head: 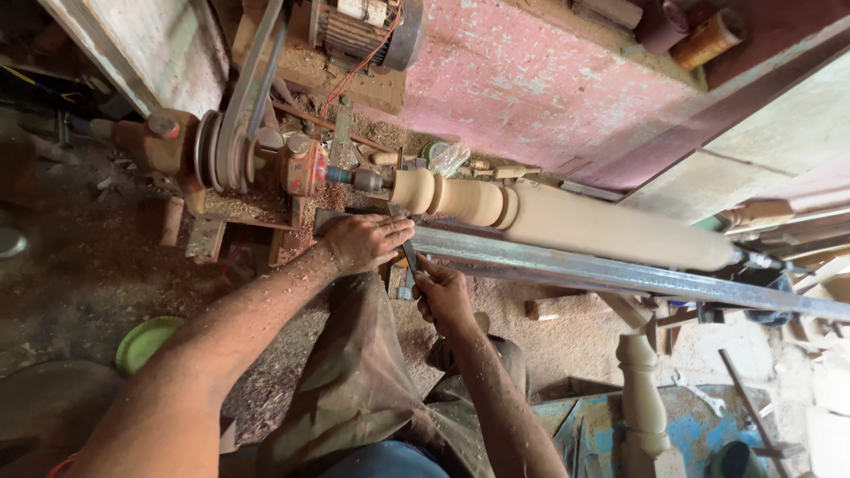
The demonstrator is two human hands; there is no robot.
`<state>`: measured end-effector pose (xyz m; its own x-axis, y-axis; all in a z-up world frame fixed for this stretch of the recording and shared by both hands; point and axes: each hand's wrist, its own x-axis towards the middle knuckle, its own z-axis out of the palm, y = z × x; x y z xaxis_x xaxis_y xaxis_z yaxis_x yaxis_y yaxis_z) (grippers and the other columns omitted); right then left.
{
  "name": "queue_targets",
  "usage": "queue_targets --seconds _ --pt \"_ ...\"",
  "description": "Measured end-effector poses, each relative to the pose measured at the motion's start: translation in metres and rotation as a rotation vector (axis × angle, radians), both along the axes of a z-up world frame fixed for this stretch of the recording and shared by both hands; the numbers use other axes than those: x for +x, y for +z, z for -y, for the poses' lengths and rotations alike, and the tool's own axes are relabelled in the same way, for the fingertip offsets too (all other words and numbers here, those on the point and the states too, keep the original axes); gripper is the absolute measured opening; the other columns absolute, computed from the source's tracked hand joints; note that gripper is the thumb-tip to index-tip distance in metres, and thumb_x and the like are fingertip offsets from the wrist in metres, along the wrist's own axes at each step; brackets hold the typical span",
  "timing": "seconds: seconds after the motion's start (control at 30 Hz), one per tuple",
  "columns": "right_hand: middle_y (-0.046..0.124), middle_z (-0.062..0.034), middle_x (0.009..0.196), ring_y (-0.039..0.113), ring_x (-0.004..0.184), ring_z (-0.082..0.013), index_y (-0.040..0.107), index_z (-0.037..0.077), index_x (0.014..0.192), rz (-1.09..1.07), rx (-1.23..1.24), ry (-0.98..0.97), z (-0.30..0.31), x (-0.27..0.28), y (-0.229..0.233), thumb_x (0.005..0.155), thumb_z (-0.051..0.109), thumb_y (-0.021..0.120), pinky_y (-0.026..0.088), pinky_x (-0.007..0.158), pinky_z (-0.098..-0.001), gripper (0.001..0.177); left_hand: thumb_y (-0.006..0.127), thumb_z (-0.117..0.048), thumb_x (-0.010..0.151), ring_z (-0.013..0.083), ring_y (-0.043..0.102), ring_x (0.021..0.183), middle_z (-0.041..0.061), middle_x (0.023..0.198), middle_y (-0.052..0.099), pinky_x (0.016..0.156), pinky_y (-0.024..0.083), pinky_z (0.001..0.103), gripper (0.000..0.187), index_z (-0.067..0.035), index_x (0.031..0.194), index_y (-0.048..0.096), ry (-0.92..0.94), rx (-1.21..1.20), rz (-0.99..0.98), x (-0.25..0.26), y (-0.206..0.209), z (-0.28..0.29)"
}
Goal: The person shapes a spinning piece of wood on a lathe using a metal tool, periodically pausing to reposition the tool rest.
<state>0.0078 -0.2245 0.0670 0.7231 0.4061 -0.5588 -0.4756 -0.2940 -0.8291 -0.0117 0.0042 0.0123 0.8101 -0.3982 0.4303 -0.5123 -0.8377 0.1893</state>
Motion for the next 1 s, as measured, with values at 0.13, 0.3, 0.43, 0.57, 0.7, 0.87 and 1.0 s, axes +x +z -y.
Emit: queue_targets --seconds 0.13,0.3,0.43,0.57,0.7,0.87,1.0 --pt "0.064 -0.0016 0.063 0.045 0.039 -0.0062 0.062 0.013 0.144 0.011 -0.010 -0.040 -0.005 -0.019 -0.004 0.098 0.008 0.061 0.036 0.034 -0.0235 0.047 0.066 -0.017 0.098 0.0180 0.057 0.141 0.008 0.151 0.059 0.118 0.048 0.035 0.046 -0.009 0.142 0.060 0.043 0.172 0.125 -0.012 0.008 -0.006" --pt "0.064 -0.0019 0.063 0.049 0.042 -0.0057 0.060 0.014 0.146 0.159 -0.082 -0.059 -0.015 -0.040 -0.006 0.098 0.007 0.061 0.041 0.038 -0.0228 0.048 0.065 -0.024 0.093 0.0246 0.050 0.141 0.012 0.156 0.049 0.118 0.041 0.040 0.063 -0.007 0.150 0.047 -0.046 0.190 0.001 -0.019 0.009 -0.013" --pt "0.064 -0.0004 0.065 0.047 0.043 -0.0050 0.059 0.013 0.146 0.122 -0.032 -0.154 -0.020 -0.039 -0.008 0.098 0.005 0.061 0.039 0.037 -0.0229 0.049 0.065 -0.023 0.090 0.0207 0.046 0.146 0.008 0.161 0.044 0.122 0.038 0.038 0.069 -0.010 0.153 0.043 -0.105 0.246 -0.051 -0.005 0.014 -0.018" --pt "0.067 -0.0006 0.065 0.048 0.043 -0.0054 0.059 0.012 0.145 0.198 -0.101 -0.119 -0.020 -0.039 -0.016 0.097 0.005 0.061 0.040 0.038 -0.0228 0.048 0.065 -0.024 0.090 0.0235 0.046 0.144 0.010 0.159 0.043 0.121 0.037 0.040 0.068 -0.007 0.152 0.042 -0.103 0.234 -0.068 -0.008 0.011 -0.019" --pt "0.067 -0.0013 0.066 0.047 0.044 -0.0041 0.060 0.010 0.143 0.171 -0.069 -0.115 -0.021 -0.035 -0.019 0.098 0.005 0.061 0.040 0.038 -0.0218 0.045 0.062 -0.021 0.098 0.0221 0.048 0.144 0.010 0.160 0.045 0.121 0.038 0.038 0.060 -0.008 0.154 0.043 -0.071 0.325 -0.005 -0.003 -0.005 -0.021" --pt "0.067 -0.0024 0.064 0.044 0.040 -0.0057 0.063 0.011 0.139 0.140 -0.139 -0.082 -0.024 -0.031 -0.006 0.097 0.006 0.062 0.039 0.036 -0.0229 0.043 0.063 -0.027 0.096 0.0259 0.050 0.141 0.014 0.157 0.047 0.119 0.039 0.041 0.062 -0.005 0.151 0.044 -0.079 0.276 -0.028 -0.002 -0.011 -0.022" --pt "0.066 -0.0011 0.062 0.044 0.041 -0.0051 0.063 0.012 0.140 0.175 -0.149 -0.057 -0.023 -0.031 -0.003 0.097 0.007 0.063 0.039 0.037 -0.0226 0.043 0.065 -0.028 0.096 0.0246 0.051 0.142 0.013 0.157 0.049 0.121 0.039 0.039 0.064 -0.005 0.152 0.044 -0.067 0.286 -0.015 -0.008 0.002 -0.022"
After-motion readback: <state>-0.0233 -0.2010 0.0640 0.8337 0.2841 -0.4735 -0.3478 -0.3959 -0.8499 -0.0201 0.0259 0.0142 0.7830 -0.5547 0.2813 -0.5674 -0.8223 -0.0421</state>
